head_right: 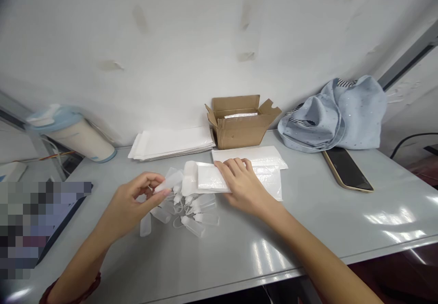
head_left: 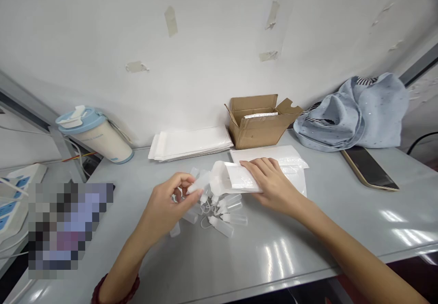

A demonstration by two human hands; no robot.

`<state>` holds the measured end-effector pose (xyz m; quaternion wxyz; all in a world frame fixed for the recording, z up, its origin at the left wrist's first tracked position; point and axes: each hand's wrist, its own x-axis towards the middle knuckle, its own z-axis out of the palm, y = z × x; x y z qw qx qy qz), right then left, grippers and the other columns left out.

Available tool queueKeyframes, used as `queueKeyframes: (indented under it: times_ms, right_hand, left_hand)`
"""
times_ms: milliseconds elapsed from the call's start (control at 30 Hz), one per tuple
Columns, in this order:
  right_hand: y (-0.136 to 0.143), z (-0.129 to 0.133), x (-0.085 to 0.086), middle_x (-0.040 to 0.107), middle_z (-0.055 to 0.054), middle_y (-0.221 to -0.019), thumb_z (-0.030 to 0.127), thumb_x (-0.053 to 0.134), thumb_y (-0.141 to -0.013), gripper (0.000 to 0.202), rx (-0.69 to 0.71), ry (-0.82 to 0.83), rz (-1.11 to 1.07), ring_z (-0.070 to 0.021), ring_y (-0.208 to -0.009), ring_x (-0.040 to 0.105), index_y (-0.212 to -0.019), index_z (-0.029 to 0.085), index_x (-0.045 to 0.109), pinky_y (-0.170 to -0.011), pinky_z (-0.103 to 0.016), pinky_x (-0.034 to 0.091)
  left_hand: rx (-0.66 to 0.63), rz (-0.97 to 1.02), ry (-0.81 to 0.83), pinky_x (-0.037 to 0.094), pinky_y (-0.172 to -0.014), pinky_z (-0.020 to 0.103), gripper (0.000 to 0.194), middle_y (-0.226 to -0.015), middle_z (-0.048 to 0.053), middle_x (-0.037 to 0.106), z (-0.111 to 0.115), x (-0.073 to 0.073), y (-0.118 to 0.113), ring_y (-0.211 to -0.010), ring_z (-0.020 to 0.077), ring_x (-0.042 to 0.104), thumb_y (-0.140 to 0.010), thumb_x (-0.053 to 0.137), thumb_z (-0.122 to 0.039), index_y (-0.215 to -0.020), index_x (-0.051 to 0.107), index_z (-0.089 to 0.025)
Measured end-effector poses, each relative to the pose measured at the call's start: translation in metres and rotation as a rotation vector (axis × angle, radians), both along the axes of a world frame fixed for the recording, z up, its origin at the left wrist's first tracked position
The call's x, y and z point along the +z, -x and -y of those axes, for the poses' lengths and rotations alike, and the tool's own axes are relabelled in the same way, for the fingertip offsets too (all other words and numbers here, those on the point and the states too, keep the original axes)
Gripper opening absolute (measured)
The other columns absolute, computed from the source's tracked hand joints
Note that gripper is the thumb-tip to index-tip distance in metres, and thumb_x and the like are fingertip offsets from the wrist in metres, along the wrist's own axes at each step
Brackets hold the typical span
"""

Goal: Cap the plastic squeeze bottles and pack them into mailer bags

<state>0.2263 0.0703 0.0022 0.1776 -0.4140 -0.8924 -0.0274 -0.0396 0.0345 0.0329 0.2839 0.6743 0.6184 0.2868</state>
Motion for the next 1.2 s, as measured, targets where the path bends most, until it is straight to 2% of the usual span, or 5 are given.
queueKeyframes:
  times_ms: [333,567,933,1067,1200]
  right_hand:
    - [0.009,0.010,0.003,0.055,-0.014,-0.110,0.011,0.051,-0.072,0.056,0.067,0.057,-0.019,-0.0281,-0.099,0.046,-0.127,0.012,0.040,-0.086,-0.043,0.035]
    - [0.010,0.014,0.005,0.056,-0.015,-0.111,0.012,0.052,-0.074,0.054,0.097,0.055,-0.061,-0.0279,-0.098,0.046,-0.127,0.010,0.040,-0.085,-0.043,0.036]
    - [0.016,0.020,0.006,0.055,-0.014,-0.109,0.012,0.054,-0.076,0.053,0.087,0.055,-0.068,-0.0269,-0.097,0.046,-0.127,0.011,0.041,-0.085,-0.042,0.036]
    - [0.009,0.014,0.005,0.054,-0.014,-0.107,0.013,0.054,-0.073,0.056,0.004,0.011,-0.109,-0.0278,-0.096,0.046,-0.127,0.011,0.040,-0.083,-0.042,0.037]
    - [0.002,0.005,0.004,0.054,-0.014,-0.106,0.015,0.053,-0.075,0.053,-0.086,-0.011,-0.149,-0.0283,-0.095,0.047,-0.125,0.012,0.040,-0.081,-0.042,0.038]
  left_hand:
    - [-0.273,0.080,-0.432,0.040,-0.059,0.024,0.027,-0.085,0.003,0.062,0.005,-0.022,-0.017,-0.070,0.0131,0.052,-0.090,0.049,-0.013,-0.111,0.065,-0.022]
    - [0.052,0.105,-0.413,0.039,-0.054,0.024,0.005,-0.066,-0.003,0.057,0.010,-0.022,-0.027,-0.054,0.0102,0.043,-0.080,0.067,-0.018,-0.082,0.069,-0.022]
    - [0.064,0.066,-0.559,0.039,-0.052,0.024,0.009,-0.068,-0.002,0.066,0.015,-0.025,-0.033,-0.063,0.0139,0.051,-0.081,0.064,-0.018,-0.081,0.071,-0.023]
    - [0.293,-0.013,-0.438,0.041,-0.058,0.026,0.010,-0.069,-0.002,0.060,0.005,-0.014,-0.013,-0.059,0.0133,0.047,-0.083,0.060,-0.027,-0.085,0.069,-0.023]
    - [0.279,-0.168,-0.204,0.043,-0.060,0.029,0.020,-0.085,0.002,0.067,-0.009,-0.013,0.008,-0.073,0.0196,0.054,-0.080,0.058,-0.034,-0.093,0.067,-0.023]
